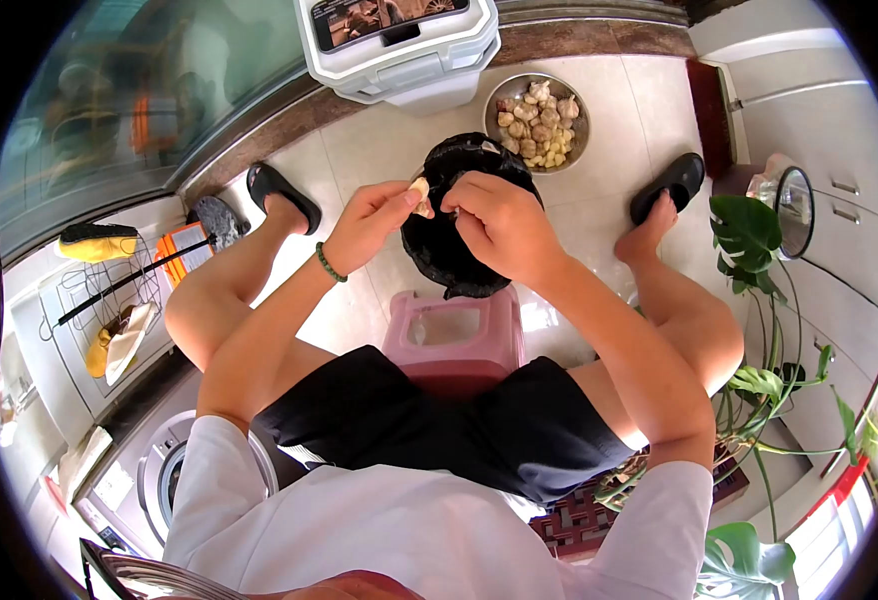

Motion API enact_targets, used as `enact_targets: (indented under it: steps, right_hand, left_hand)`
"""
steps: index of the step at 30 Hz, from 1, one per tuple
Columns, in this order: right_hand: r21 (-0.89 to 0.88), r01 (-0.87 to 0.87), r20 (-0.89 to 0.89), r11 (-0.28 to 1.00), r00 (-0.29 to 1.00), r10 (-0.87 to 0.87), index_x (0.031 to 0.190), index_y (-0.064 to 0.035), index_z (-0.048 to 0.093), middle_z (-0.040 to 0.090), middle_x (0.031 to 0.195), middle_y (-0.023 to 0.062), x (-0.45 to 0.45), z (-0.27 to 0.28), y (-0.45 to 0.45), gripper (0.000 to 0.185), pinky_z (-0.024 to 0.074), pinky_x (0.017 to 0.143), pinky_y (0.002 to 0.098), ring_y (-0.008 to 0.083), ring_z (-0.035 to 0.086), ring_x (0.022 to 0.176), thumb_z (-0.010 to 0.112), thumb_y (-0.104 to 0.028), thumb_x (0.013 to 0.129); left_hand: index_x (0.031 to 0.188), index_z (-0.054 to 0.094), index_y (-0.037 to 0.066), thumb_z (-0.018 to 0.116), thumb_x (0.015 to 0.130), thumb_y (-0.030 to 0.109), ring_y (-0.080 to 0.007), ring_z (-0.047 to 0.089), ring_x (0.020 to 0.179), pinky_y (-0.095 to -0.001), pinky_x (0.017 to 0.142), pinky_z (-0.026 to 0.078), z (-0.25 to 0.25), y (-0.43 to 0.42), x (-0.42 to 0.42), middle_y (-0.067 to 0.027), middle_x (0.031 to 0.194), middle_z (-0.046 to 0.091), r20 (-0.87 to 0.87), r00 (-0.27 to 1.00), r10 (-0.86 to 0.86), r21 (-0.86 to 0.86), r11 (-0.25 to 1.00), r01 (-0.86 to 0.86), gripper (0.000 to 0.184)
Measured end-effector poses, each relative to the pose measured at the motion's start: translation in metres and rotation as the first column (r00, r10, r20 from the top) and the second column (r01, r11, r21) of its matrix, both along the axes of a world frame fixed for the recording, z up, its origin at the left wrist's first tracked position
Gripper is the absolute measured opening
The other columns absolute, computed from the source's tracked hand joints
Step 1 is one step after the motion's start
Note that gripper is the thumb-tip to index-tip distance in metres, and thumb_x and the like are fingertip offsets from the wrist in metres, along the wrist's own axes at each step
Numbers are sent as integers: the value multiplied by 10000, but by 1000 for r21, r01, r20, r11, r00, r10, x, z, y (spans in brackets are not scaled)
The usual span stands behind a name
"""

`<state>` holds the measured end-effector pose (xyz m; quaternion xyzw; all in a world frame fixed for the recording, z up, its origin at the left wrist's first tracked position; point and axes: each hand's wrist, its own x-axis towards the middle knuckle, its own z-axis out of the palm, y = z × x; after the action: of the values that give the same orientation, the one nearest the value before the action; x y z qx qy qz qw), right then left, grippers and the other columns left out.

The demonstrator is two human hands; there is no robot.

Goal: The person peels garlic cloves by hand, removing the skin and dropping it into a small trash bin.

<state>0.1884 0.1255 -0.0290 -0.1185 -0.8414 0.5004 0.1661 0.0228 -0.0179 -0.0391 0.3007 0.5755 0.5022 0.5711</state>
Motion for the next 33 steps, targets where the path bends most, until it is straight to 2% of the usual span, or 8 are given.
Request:
enact_targets:
  steps: [2, 4, 6, 7, 10, 18, 24, 33]
  right_hand:
    - [19, -15, -28, 1000, 999, 15, 880, -27, 617, 598, 828, 120, 0, 0, 2, 157, 487, 619, 358, 302, 596, 693, 554, 73, 776]
    - [5, -6, -80, 1000, 997, 7, 972, -33, 613, 616, 871, 113, 0, 1, 2, 215, 512, 650, 350, 287, 627, 731, 586, 75, 788]
    - [-81, 34, -89, 996, 995, -42, 1027, -36, 596, 622, 895, 109, -2, 8, -5, 263, 525, 669, 344, 277, 640, 757, 607, 82, 791]
    - [-166, 74, -95, 983, 991, -91, 1081, -39, 579, 629, 918, 105, -3, 10, -8, 317, 537, 688, 337, 266, 654, 783, 628, 88, 794]
    - [-155, 24, -73, 988, 997, -35, 1154, -44, 539, 632, 940, 94, 0, 4, -7, 402, 551, 717, 330, 248, 665, 825, 652, 101, 797]
    - [-97, -11, -77, 995, 997, 4, 1154, -62, 540, 620, 914, 100, 0, 5, -6, 405, 526, 683, 354, 286, 643, 796, 653, 86, 794]
    - [-24, -43, -57, 999, 998, 41, 1150, -81, 549, 615, 877, 90, 2, 4, -4, 386, 507, 673, 380, 307, 628, 775, 668, 37, 803]
    - [-22, -56, -47, 998, 997, 55, 1135, -77, 575, 624, 858, 91, 1, 8, -2, 356, 511, 680, 374, 302, 636, 778, 659, 38, 808]
  left_hand:
    - [992, 680, 25, 513, 1013, 290, -25, 337, 640, -198, 568, 271, -1, 0, 2, 78, 712, 459, 24, 1000, -12, -20, 1000, 12, 314]
    - [989, 670, 25, 519, 1009, 295, -25, 347, 653, -196, 571, 278, 1, 0, 2, 69, 740, 489, 46, 999, -23, -40, 999, 25, 311]
    - [955, 647, -27, 525, 1008, 242, -85, 532, 831, -254, 798, 442, 5, 1, -1, -1, 852, 609, 136, 982, -131, -69, 988, 142, 300]
    - [955, 647, -27, 525, 1008, 242, -85, 532, 831, -254, 798, 442, 4, 1, -1, -1, 852, 609, 138, 982, -131, -70, 987, 141, 300]
    - [963, 646, -26, 532, 1002, 244, -87, 514, 802, -251, 785, 439, 3, 1, -1, 6, 829, 592, 198, 967, -159, -48, 984, 172, 296]
    - [960, 662, 14, 533, 991, 316, -59, 422, 703, -237, 615, 362, 2, 1, -3, 50, 742, 501, 136, 964, -227, -125, 962, 244, 330]
    - [877, 648, 26, 508, 998, 344, -62, 398, 660, -250, 588, 338, -4, 0, -2, 47, 688, 456, -37, 957, -288, -83, 955, 284, 368]
    - [842, 639, 28, 496, 1001, 363, -74, 408, 646, -261, 586, 349, 0, 2, -1, 42, 679, 459, -63, 952, -300, -110, 950, 292, 397]
